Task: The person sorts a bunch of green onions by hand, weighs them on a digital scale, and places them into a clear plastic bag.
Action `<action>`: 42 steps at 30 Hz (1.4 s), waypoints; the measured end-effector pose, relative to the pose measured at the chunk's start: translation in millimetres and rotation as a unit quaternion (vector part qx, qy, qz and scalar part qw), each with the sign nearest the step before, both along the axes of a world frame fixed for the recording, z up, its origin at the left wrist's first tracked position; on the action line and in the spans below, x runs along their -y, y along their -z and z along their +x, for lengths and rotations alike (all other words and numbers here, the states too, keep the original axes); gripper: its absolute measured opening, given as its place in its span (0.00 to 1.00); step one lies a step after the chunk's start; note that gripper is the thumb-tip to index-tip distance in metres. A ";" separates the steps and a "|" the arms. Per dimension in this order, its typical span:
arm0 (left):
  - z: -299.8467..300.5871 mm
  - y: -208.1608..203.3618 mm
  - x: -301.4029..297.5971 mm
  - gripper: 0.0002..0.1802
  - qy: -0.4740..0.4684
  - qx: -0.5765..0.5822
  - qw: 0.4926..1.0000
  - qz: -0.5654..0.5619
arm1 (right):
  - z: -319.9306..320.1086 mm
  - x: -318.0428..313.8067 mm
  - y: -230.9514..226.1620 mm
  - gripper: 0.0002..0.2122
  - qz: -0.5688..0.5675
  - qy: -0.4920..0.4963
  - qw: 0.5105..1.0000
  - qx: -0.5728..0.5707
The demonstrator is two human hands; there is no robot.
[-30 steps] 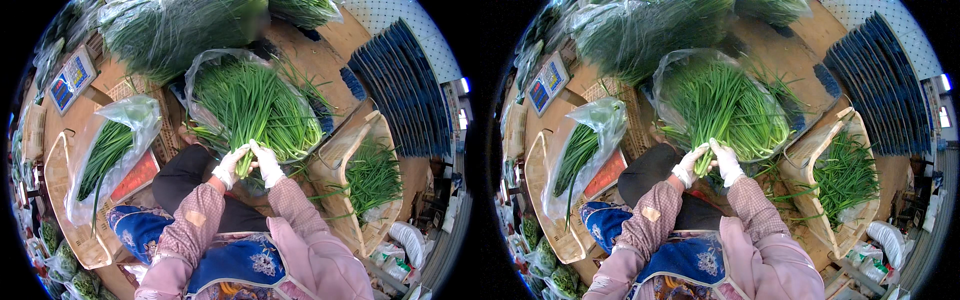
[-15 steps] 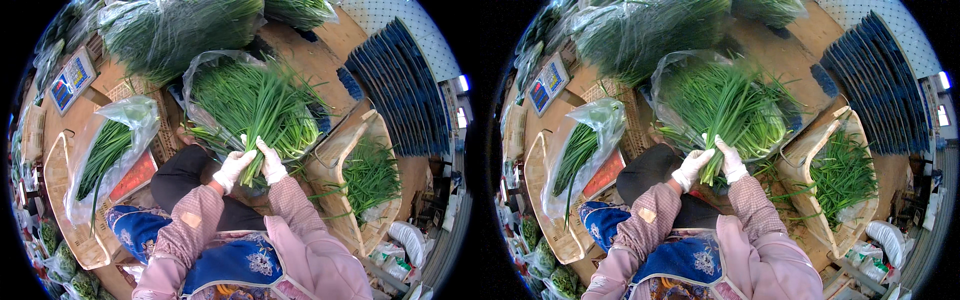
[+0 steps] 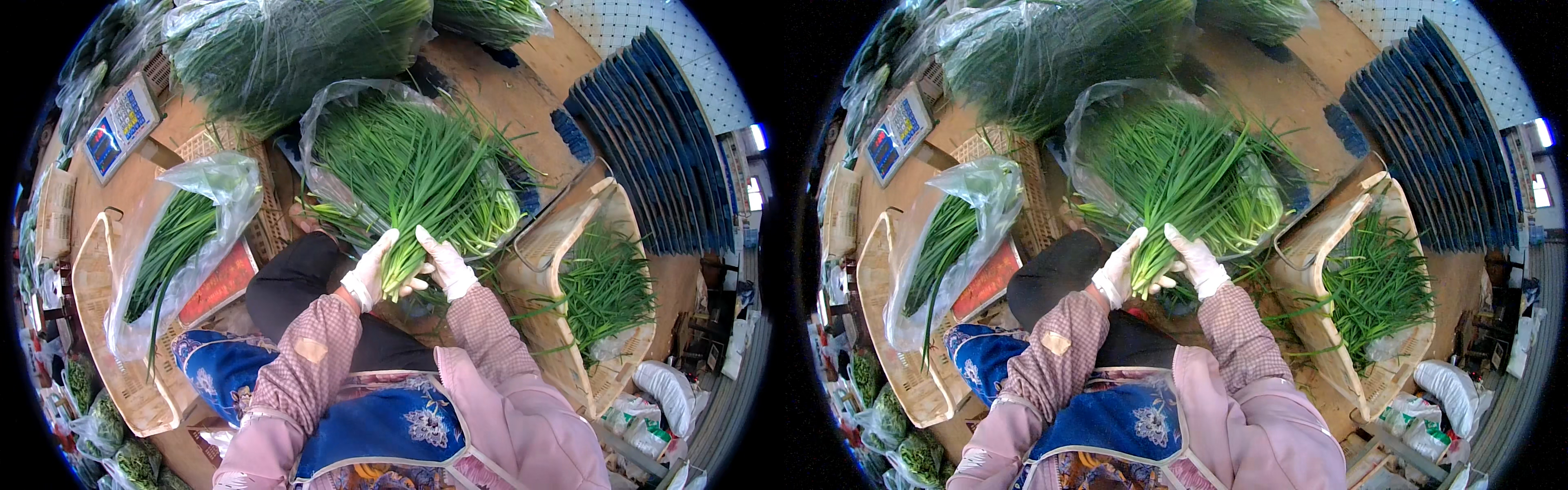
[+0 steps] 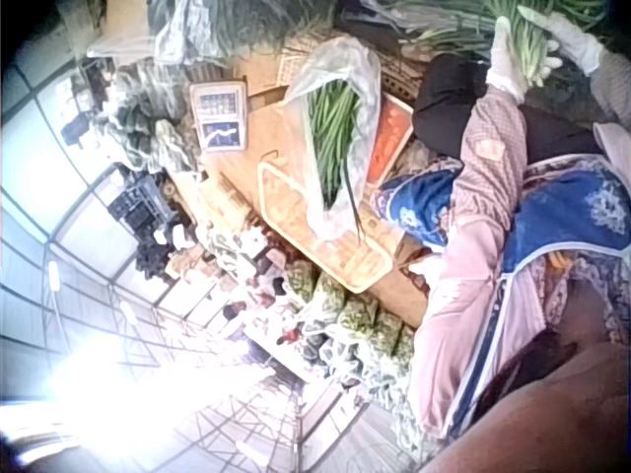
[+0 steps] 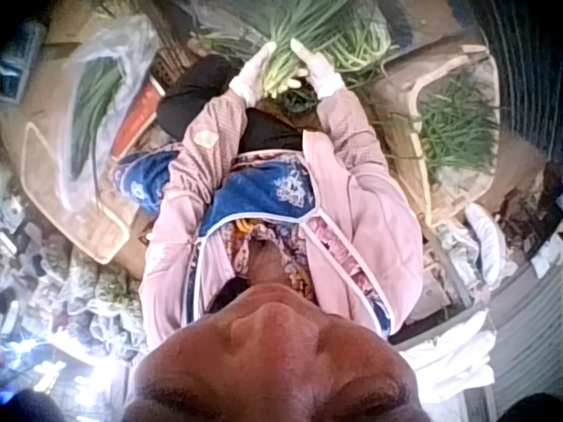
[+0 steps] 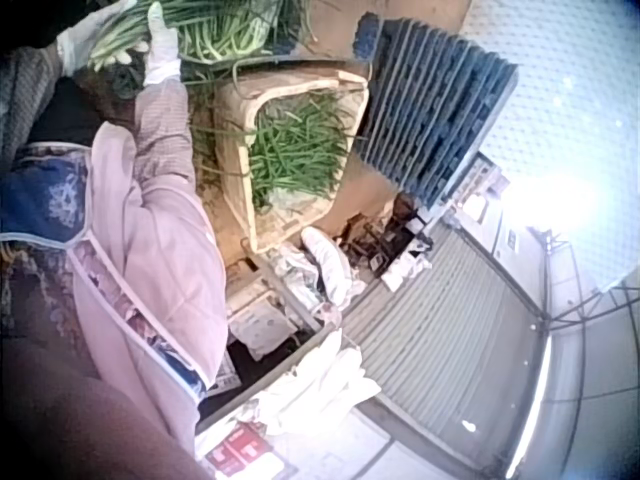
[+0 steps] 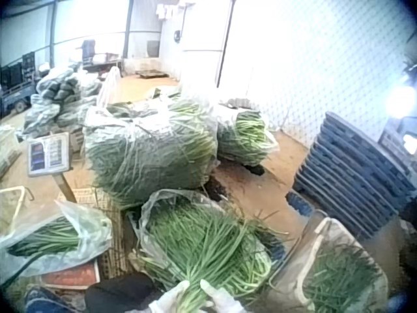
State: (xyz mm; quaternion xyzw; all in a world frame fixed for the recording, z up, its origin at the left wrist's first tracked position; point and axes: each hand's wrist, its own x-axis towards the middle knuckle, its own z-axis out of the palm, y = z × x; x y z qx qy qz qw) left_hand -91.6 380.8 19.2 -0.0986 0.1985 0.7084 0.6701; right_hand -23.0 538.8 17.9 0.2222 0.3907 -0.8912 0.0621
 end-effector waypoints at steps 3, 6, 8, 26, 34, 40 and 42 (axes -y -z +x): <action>-1.1 9.1 0.0 0.37 -0.010 -0.005 0.996 -0.083 | 2.8 2.9 2.7 0.18 -0.005 0.027 0.999 0.040; -2.9 14.6 4.0 0.38 -0.026 -0.014 0.993 -0.116 | 8.5 -2.4 3.5 0.19 -0.060 0.029 0.995 0.072; -3.2 14.0 0.3 0.40 -0.024 -0.005 0.992 -0.128 | 22.9 -22.2 19.9 0.17 0.047 0.039 0.984 0.168; 9.2 9.9 -6.0 0.32 0.021 -0.100 0.981 -0.162 | -3.7 -56.7 -22.4 0.09 0.407 0.028 0.897 0.167; 18.5 22.6 -4.7 0.30 0.052 -0.445 0.824 -0.348 | -24.7 -54.9 6.1 0.09 0.370 0.162 0.908 0.107; 19.4 41.2 -1.2 0.31 0.094 -0.603 0.676 -0.412 | -30.2 -47.2 3.2 0.07 0.398 0.066 0.899 0.172; 19.6 20.6 -16.7 0.30 0.056 -0.478 0.784 -0.392 | -18.2 -65.6 21.8 0.06 0.355 0.164 0.904 0.174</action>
